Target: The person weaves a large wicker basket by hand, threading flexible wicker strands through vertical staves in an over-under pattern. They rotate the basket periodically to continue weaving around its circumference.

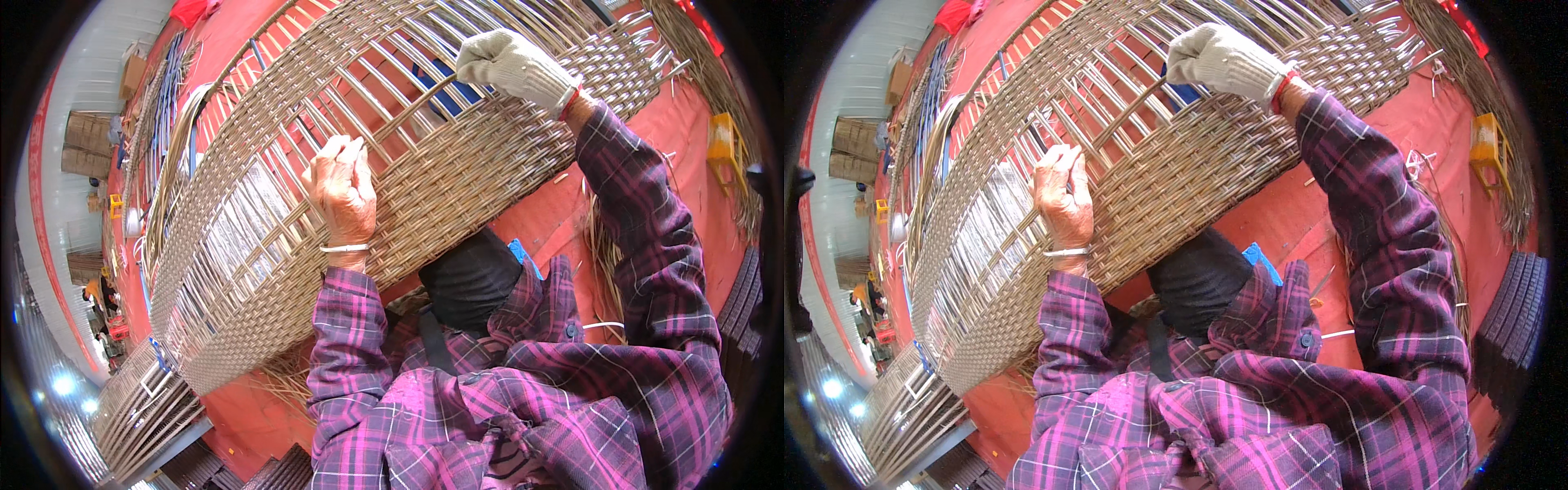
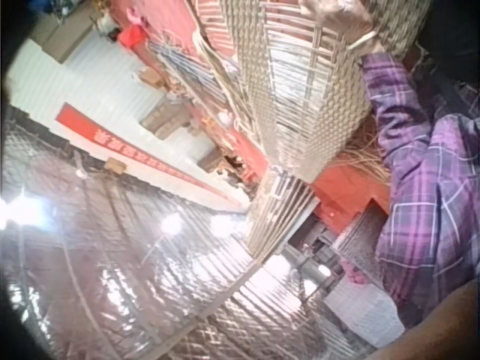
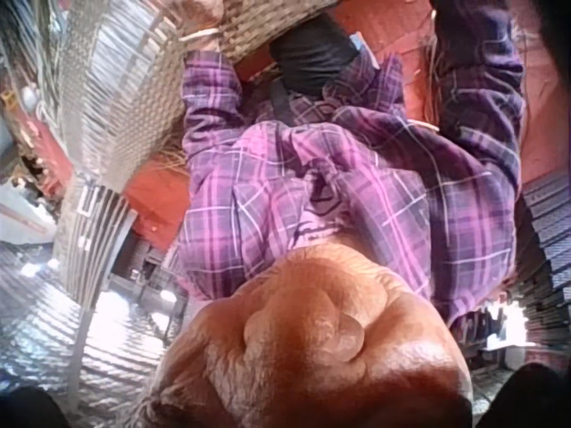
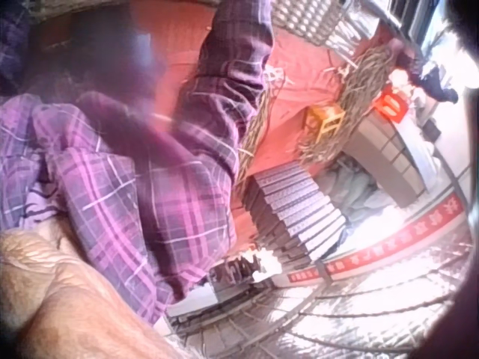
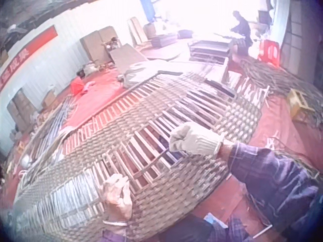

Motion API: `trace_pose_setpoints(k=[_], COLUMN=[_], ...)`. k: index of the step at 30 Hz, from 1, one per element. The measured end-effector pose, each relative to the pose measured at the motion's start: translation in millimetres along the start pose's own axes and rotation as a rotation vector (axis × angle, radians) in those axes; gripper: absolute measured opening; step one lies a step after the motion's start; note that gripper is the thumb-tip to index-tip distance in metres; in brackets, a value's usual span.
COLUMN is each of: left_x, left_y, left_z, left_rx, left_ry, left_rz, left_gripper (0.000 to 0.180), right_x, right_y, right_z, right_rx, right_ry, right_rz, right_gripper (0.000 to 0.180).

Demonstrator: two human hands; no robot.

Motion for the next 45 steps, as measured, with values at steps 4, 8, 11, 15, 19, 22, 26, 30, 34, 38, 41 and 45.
trace_pose_setpoints(k=[4,8,11,15,19,22,26,30,34,38,41,45], left_x=[-31,-35,-20,0,2,4,-3,9,-5,-11,-18,-36], left_y=[-27,-51,-37,-23,-26,-38,-54,-61,-48,-41,-34,-30], left_z=[24,35,33,18,12,10,12,6,5,3,3,2], left_rx=[0.117,0.278,0.131,0.153,0.186,0.234,0.146,0.128,0.046,0.039,0.032,0.092], left_ry=[-0.001,0.269,0.381,0.456,0.408,0.448,0.388,0.567,0.385,0.326,0.269,0.141], left_rz=[-0.145,-0.415,-0.478,-0.360,-0.185,-0.091,-0.099,-0.366,-0.312,-0.286,-0.274,-0.162], left_gripper=[0.021,0.013,0.006,0.004,0.008,0.009,0.010,0.011,0.012,0.018,0.017,0.020], right_x=[36,47,30,15,4,10,8,6,9,8,21,30], right_y=[-4,-7,-27,-81,-96,-90,-90,-80,-67,-68,-61,-19], right_z=[4,8,6,19,31,33,26,23,23,20,18,4], right_rx=[0.021,0.022,-0.057,0.222,0.267,0.221,0.392,0.430,0.278,0.295,0.301,0.351], right_ry=[0.139,0.112,-0.022,0.040,0.037,0.103,-0.033,-0.120,-0.020,-0.053,-0.047,0.023], right_rz=[0.163,0.172,0.190,-0.426,-0.545,-0.403,-0.024,0.101,0.298,0.299,0.307,0.030], right_gripper=[0.007,0.015,0.023,0.037,0.026,0.019,0.020,0.023,0.017,0.020,0.018,0.015])
Point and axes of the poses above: each hand's wrist, its own z-axis towards the middle knuckle, its own y-axis out of the back of the hand, x = y × z, the point moved 7 cm from there along z, towards the middle knuckle, and after that the axes turned 11 degrees about y, right-handed, at the moved point
